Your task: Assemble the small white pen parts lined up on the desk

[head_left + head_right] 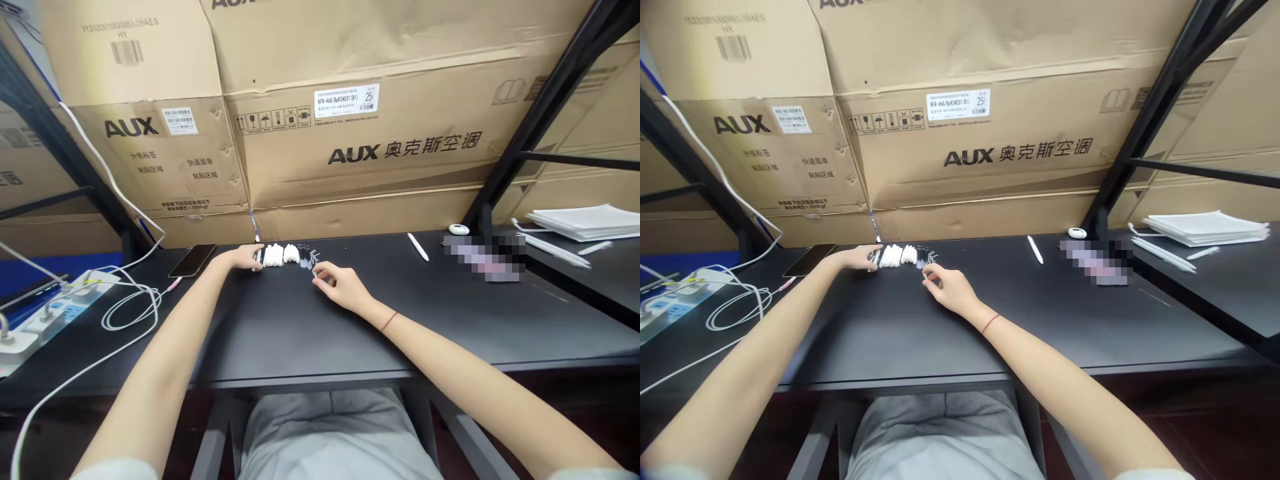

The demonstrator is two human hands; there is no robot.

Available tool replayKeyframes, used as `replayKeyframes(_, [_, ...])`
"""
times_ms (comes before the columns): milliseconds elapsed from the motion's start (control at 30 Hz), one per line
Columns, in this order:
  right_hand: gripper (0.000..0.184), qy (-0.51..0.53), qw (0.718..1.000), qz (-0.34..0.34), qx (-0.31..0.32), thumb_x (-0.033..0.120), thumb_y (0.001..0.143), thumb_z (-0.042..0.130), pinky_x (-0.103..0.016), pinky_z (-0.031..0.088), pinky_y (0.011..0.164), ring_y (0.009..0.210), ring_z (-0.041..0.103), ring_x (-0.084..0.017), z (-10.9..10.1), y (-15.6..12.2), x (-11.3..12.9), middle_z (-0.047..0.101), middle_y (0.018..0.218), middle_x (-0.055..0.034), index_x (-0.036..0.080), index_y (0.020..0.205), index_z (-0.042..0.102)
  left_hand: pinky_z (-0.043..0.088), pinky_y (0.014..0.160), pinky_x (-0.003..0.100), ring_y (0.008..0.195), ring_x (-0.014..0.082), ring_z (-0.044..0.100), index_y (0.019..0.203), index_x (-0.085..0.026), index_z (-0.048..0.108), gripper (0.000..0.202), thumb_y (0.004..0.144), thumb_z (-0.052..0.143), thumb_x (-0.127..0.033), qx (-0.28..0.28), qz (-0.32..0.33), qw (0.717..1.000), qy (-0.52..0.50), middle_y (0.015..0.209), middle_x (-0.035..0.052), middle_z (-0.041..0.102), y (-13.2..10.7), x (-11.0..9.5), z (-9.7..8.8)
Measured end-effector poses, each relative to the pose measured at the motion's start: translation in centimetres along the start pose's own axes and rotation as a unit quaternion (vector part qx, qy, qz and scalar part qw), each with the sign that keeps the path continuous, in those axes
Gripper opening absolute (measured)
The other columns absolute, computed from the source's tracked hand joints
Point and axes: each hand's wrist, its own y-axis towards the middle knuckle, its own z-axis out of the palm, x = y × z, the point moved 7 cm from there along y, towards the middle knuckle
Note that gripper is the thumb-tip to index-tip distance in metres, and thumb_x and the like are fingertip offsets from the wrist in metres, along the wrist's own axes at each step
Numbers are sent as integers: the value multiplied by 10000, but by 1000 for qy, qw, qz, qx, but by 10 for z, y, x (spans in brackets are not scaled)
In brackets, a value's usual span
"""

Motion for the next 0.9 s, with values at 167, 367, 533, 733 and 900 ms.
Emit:
replayKeyframes(167, [98,0,1000,-1,5,262,792,561,-241,461,584,425,520,-95,0,0,-1,714,762,-3,236,877,602,336,1074,366,1324,303,398,1438,-141,323,897,608,623,-297,-8,3,1000,-29,1479,152,368,0,7,0])
replayKeyframes(367, [107,28,1000,1,-1,272,783,561,-271,479,601,456,543,-112,-1,0,1,709,759,-8,233,876,596,338,1080,411,1264,309,437,1271,-147,510,698,603,673,-268,-158,101,979,-78,1366,136,475,-23,-5,-25])
replayKeyframes(533, [176,192,978,41,-63,334,758,619,-311,523,718,674,656,-163,-7,6,4,694,743,-8,231,886,558,528,812,355,852,149,597,1158,-193,548,552,656,718,-349,-212,239,915,-247,1392,129,366,-63,-72,-15])
replayKeyframes(733, [349,395,899,173,-80,403,662,702,-344,579,685,702,674,-167,-5,7,-14,655,668,42,235,885,494,529,630,271,782,109,580,1185,-232,551,552,665,737,-231,-139,320,854,-385,1470,143,280,-66,-138,6])
replayKeyframes(900, [349,374,902,198,-84,381,637,715,-332,594,624,625,660,-151,-6,4,-22,653,660,44,226,871,507,550,689,295,969,183,577,1188,-212,588,558,654,748,-203,-114,270,828,-479,1533,142,188,-51,-137,25])
